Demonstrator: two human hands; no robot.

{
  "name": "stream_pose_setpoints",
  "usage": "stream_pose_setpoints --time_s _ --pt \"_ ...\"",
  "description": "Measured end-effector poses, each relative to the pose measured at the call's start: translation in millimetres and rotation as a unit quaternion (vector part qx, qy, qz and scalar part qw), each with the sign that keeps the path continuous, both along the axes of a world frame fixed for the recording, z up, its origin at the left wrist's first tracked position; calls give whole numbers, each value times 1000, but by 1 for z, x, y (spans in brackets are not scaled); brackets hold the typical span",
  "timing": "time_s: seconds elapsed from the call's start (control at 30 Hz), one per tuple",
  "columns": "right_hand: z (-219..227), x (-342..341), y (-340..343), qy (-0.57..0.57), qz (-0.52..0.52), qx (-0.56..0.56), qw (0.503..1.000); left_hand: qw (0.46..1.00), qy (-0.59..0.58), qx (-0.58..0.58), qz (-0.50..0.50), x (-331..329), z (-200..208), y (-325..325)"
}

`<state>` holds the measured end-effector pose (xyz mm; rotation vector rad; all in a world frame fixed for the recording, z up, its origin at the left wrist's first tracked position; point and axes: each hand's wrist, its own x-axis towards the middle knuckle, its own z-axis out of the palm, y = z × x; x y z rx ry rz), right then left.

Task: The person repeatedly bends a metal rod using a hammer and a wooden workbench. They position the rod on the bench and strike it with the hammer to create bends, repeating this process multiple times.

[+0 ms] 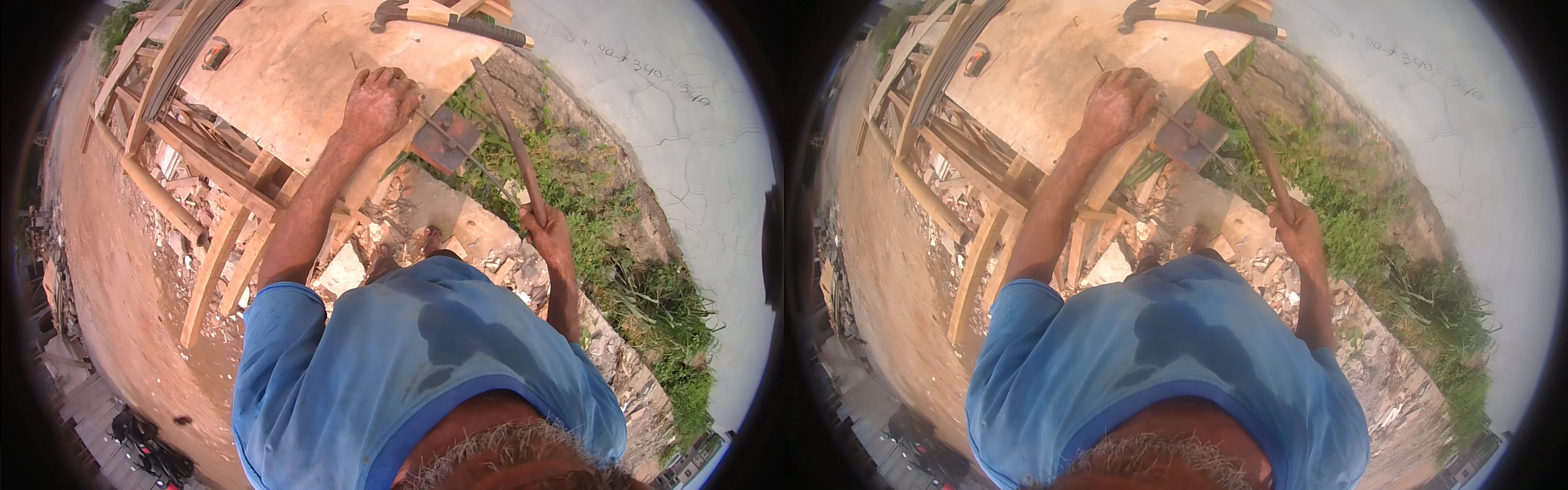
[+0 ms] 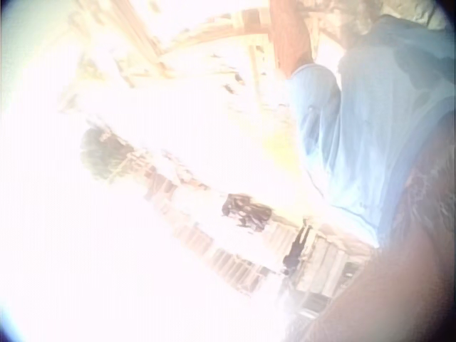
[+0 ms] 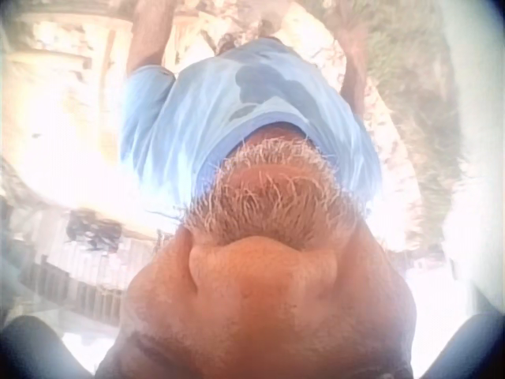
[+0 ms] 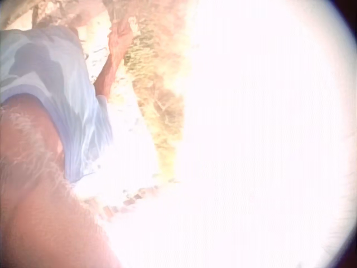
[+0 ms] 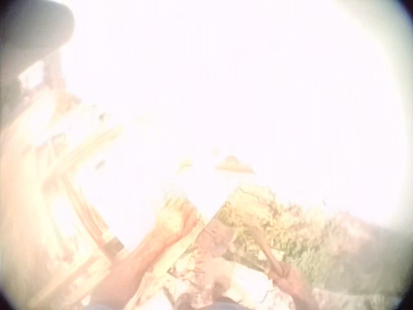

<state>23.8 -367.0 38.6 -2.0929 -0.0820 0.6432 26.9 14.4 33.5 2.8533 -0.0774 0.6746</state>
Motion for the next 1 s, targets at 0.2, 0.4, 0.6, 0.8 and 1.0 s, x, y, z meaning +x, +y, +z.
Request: stream_pose_setpoints --time_s 0.2,0.4,0.6,0.8,1.0 --pt "-10 -5 -1 23 -20 47 998 988 -36 -134 60 -14 -18 -40" --pt "-14 -3 2 27 -21 57 998 992 -37 -91 81 -8 -23 -29" --pt "-9 -5 9 21 -27 27 999 988 -89 -81 95 -7 -31 -25" --pt "-12 -10 22 16 -35 44 998 991 -58 -54 104 -4 -32 -25" --pt "-25 -30 20 7 -48 92 995 993 0 -92 76 2 -34 -25"
